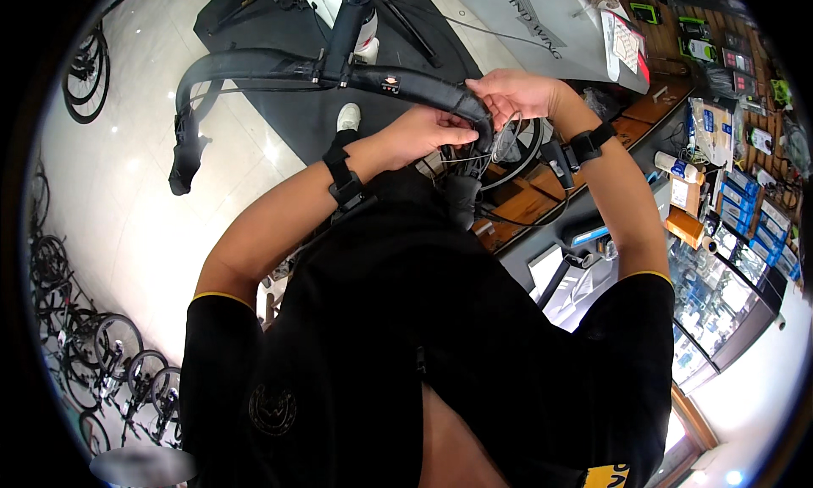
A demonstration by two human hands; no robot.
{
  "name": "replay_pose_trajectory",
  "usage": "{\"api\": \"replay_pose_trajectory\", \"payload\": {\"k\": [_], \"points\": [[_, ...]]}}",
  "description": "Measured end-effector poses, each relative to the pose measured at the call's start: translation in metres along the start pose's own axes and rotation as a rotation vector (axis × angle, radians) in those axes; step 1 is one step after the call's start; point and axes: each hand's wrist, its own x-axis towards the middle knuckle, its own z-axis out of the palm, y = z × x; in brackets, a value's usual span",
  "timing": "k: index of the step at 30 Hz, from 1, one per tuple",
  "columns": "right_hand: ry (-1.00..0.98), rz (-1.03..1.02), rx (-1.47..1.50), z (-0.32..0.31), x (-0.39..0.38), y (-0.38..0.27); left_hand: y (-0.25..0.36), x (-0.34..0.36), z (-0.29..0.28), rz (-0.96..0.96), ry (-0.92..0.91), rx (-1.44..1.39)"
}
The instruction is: The person routes a black cable through the frame of a white bicycle mounted on a repair stand. They thread the cable through the rear derailleur and then move to the handlebars to feed the cable through the stem and brake lever housing.
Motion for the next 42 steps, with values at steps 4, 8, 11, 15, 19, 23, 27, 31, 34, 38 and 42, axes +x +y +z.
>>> {"api": "replay_pose_trajectory", "payload": {"k": [4, 8, 11, 15, 19, 23, 27, 31, 34, 38, 42], "points": [[0.093, -0.003, -0.030, 0.006, 0.003, -0.006, 0.007, 0.001, -0.003, -0.163, -0.043, -0.014], [0.100, -0.111, -0.019, 0.004, 0.011, -0.003, 0.018, 0.000, -0.004, -0.182, -0.044, 0.044], [0.077, -0.162, 0.006, 0.001, 0.013, -0.001, 0.021, 0.001, -0.006, -0.173, -0.086, 0.070], [0.058, -0.198, -0.029, -0.003, 0.011, 0.001, 0.034, -0.003, 0.000, -0.100, -0.030, 0.108], [0.063, -0.216, 0.000, 0.008, 0.006, -0.004, 0.032, -0.001, -0.007, -0.122, -0.043, 0.200], [0.028, -0.238, -0.012, 0.005, 0.007, 0.002, 0.026, 0.001, -0.006, -0.021, -0.073, 0.135], [0.035, -0.282, 0.004, 0.005, 0.006, 0.008, 0.033, -0.001, -0.005, -0.116, -0.061, 0.146], [0.022, -0.296, -0.010, 0.008, 0.004, 0.009, 0.030, -0.003, 0.000, -0.045, -0.062, 0.118], [0.041, -0.277, 0.017, 0.017, 0.002, 0.009, 0.019, 0.000, -0.003, -0.100, -0.063, 0.082], [0.080, -0.237, -0.008, 0.013, 0.005, 0.014, 0.037, -0.005, 0.001, -0.201, -0.059, 0.088], [0.053, -0.225, -0.161, -0.001, 0.006, 0.012, 0.029, 0.002, -0.003, -0.169, -0.035, 0.109]]}}
